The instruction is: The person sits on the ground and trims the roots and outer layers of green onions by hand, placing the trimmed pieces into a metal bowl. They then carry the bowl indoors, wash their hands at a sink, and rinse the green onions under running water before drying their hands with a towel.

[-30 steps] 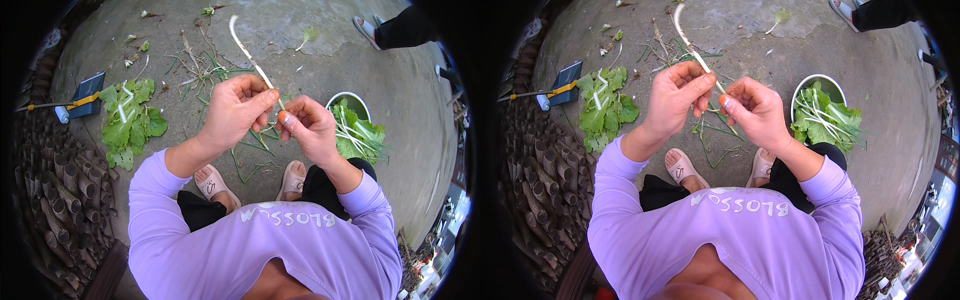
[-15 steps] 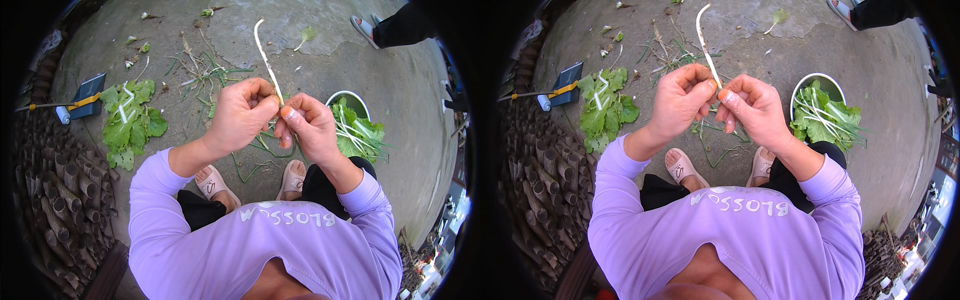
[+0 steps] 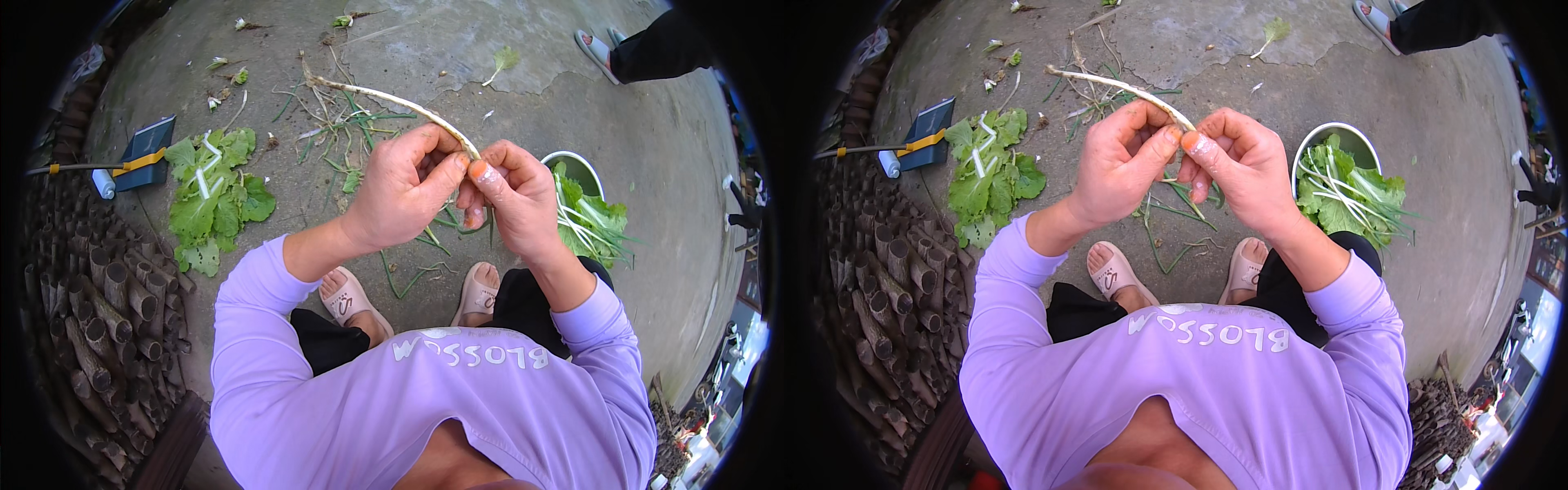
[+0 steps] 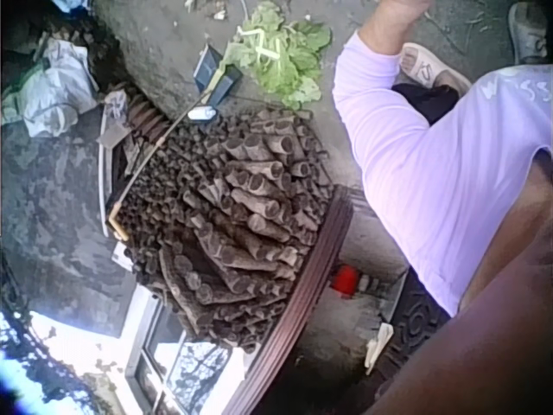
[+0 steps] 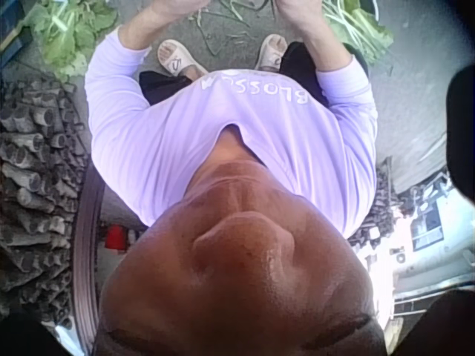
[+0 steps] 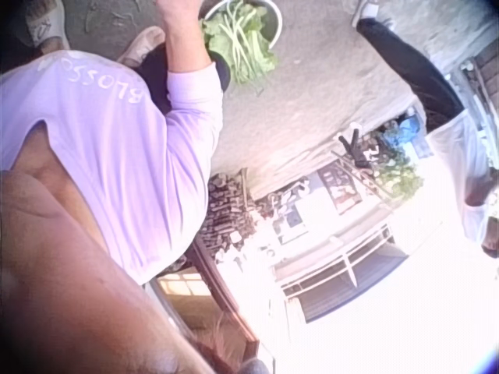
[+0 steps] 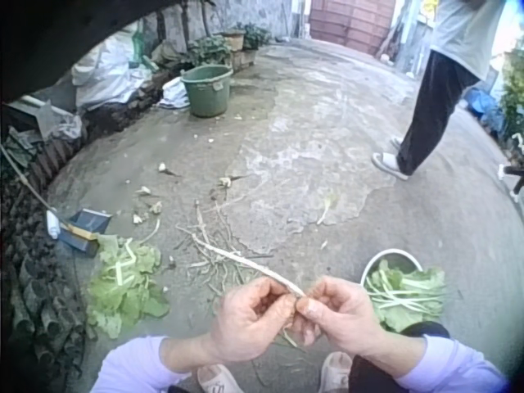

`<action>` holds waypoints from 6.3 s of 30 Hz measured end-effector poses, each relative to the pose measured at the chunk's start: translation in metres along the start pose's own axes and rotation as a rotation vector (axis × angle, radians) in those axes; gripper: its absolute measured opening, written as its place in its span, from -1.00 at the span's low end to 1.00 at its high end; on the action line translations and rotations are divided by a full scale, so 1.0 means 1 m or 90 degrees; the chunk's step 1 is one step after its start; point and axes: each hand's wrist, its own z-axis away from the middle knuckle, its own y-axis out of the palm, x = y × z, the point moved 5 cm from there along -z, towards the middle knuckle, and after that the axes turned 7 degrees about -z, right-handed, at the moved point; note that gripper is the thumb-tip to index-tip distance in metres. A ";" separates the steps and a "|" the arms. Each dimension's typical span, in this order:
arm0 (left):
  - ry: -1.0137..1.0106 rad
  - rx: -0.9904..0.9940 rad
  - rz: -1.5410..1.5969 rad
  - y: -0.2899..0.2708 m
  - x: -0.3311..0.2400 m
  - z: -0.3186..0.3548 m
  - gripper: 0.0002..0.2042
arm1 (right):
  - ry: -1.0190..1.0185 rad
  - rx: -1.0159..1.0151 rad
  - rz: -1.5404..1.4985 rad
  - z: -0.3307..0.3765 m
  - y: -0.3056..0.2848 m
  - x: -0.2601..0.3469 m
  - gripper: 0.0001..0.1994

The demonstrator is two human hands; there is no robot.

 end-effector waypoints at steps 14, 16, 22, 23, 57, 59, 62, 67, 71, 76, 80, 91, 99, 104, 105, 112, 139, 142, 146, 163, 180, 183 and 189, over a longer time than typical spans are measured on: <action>-0.157 -0.115 0.510 -0.062 0.048 -0.029 -0.83 | -0.005 -0.034 0.016 0.000 -0.018 0.009 -0.85; -0.144 -0.157 0.551 -0.080 0.057 -0.038 -0.83 | 0.008 -0.046 -0.007 0.003 -0.020 0.008 -0.86; -0.089 -0.367 0.514 -0.142 0.070 -0.059 -0.86 | 0.023 -0.036 -0.124 0.008 -0.022 0.004 -0.87; -0.082 -0.389 0.517 -0.151 0.072 -0.059 -0.87 | 0.024 -0.027 -0.135 0.007 -0.021 0.004 -0.87; -0.108 -0.023 0.173 -0.019 0.033 -0.040 -0.83 | 0.194 0.093 -0.232 -0.020 -0.003 -0.040 -0.75; -0.116 -0.040 0.113 -0.021 0.034 -0.035 -0.82 | 0.068 0.041 -0.059 -0.026 -0.001 -0.024 -0.75; -0.109 -0.045 0.064 -0.016 0.028 -0.030 -0.82 | 0.009 0.004 0.070 -0.029 -0.007 -0.017 -0.79; -0.080 -0.098 0.063 -0.021 0.021 -0.029 -0.83 | -0.017 -0.005 0.123 -0.021 -0.001 -0.014 -0.89; -0.092 -0.089 0.043 -0.023 0.017 -0.024 -0.81 | -0.013 -0.012 0.059 -0.016 0.002 -0.009 -0.87; -0.059 -0.059 -0.047 -0.021 0.009 -0.021 -0.79 | 0.026 0.000 0.024 -0.018 -0.001 -0.009 -0.86; 0.043 -0.027 -0.213 -0.027 0.003 -0.018 -0.79 | 0.058 0.055 -0.033 -0.016 0.000 -0.010 -0.86; -0.043 -0.047 0.089 -0.023 -0.002 -0.015 -0.86 | 0.079 0.060 -0.206 -0.011 0.000 -0.007 -0.84; -0.097 -0.055 0.053 -0.020 -0.002 -0.020 -0.87 | -0.027 -0.027 0.074 -0.003 -0.001 0.007 -0.85; -0.136 -0.031 0.042 -0.012 -0.005 -0.014 -0.87 | -0.059 -0.051 0.117 -0.006 0.001 0.008 -0.87; -0.137 -0.034 0.030 -0.012 -0.007 -0.013 -0.88 | -0.047 -0.043 0.116 -0.007 0.001 0.009 -0.87; -0.129 -0.030 0.036 -0.013 -0.008 -0.007 -0.90 | -0.002 -0.015 0.095 -0.005 0.007 0.011 -0.87; -0.087 -0.320 -0.230 -0.170 0.011 -0.046 -0.85 | 0.086 0.147 -0.252 0.005 -0.003 0.000 -0.81; 0.099 -0.344 -0.721 -0.154 0.011 -0.039 -0.84 | 0.095 0.144 -0.286 0.002 -0.003 -0.001 -0.80; 0.118 -0.235 -0.758 -0.128 0.000 -0.041 -0.77 | 0.121 0.140 -0.307 -0.001 -0.004 -0.005 -0.80; 0.378 -0.028 -0.562 -0.061 -0.025 -0.027 -0.91 | 0.176 0.107 -0.377 -0.009 -0.019 -0.006 -0.81; 0.073 -0.203 -0.113 -0.065 0.007 -0.042 -0.88 | 0.161 0.092 -0.350 -0.011 -0.011 -0.003 -0.82; 0.026 -0.212 0.065 -0.096 0.032 -0.075 -0.80 | 0.109 0.065 -0.363 -0.015 -0.021 -0.001 -0.81; 0.246 -0.047 -0.648 -0.067 0.056 -0.079 -0.64 | -0.010 0.068 -0.520 -0.026 -0.049 0.029 -0.72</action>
